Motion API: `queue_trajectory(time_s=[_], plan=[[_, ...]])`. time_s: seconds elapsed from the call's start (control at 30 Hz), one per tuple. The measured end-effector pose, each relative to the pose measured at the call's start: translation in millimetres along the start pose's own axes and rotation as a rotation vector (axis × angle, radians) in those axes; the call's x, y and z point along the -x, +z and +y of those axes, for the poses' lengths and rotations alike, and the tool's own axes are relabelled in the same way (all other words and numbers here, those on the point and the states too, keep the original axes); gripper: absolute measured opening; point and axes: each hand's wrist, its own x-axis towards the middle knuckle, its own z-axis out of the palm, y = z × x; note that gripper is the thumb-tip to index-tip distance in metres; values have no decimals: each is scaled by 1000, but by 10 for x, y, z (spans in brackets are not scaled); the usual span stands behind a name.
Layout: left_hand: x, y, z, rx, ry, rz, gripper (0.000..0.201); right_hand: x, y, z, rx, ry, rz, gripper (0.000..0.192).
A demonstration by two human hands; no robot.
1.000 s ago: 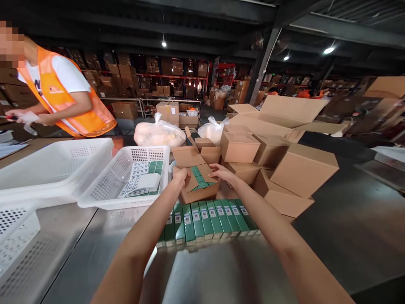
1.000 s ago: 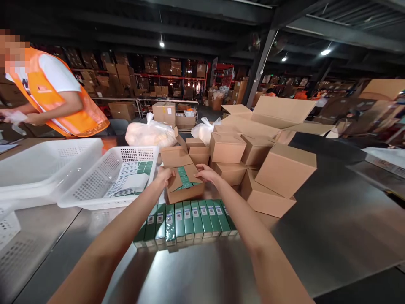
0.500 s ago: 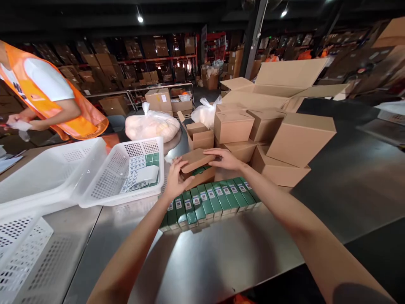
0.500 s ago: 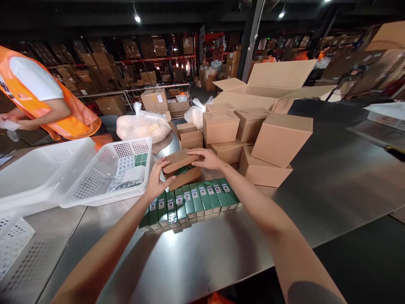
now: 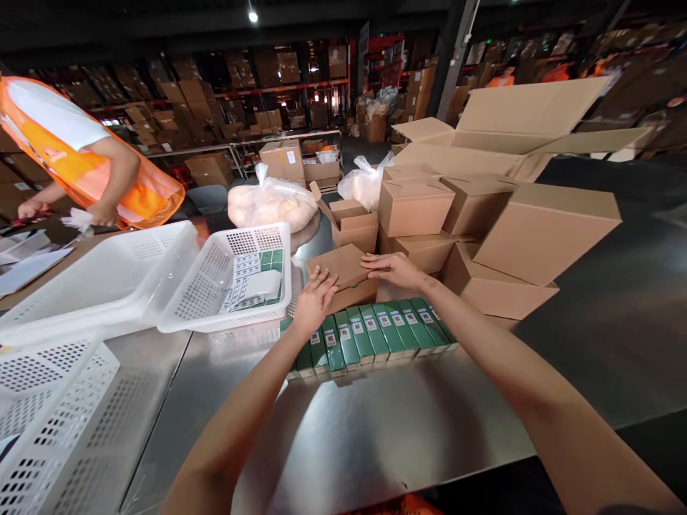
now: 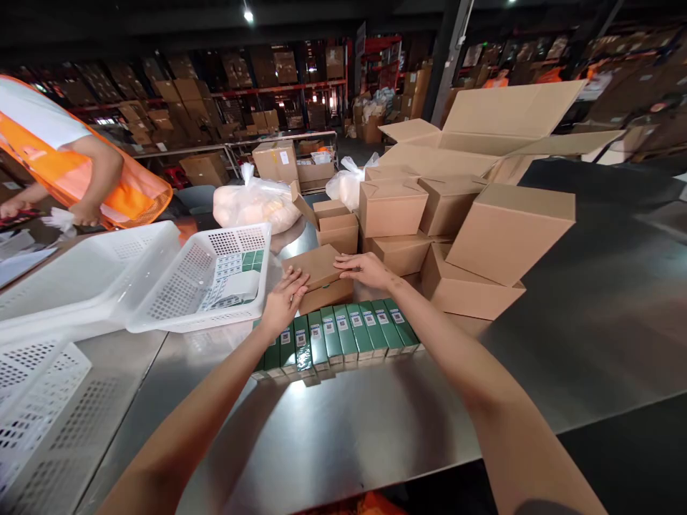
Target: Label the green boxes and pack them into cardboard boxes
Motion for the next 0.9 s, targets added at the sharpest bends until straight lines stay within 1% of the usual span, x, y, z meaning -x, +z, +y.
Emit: queue_trajectory(time_s=[0.13, 0.23, 0.3, 0.43, 0.53, 0.7, 0.9], plan=[[-4, -1, 20, -6, -4, -7, 37, 75, 2, -34, -3, 8, 16, 42], [-5, 18, 49, -3, -32, 13, 39, 110, 19, 3, -14, 49, 100, 46], [0, 35, 64, -3, -46, 24, 39, 108, 33, 45, -25, 70, 153, 43], [-6, 59, 64, 0, -47, 19, 38, 66, 38, 76, -26, 66, 200, 36], [-23, 79, 53, 1, -58, 28, 38, 30, 26, 49, -8, 48, 211, 31], [-15, 104, 64, 2, -81, 51, 37, 16, 38, 35, 35, 30, 216, 29], [-14, 71, 100, -20, -74, 17, 35, 41, 17, 25, 93, -19, 200, 27]])
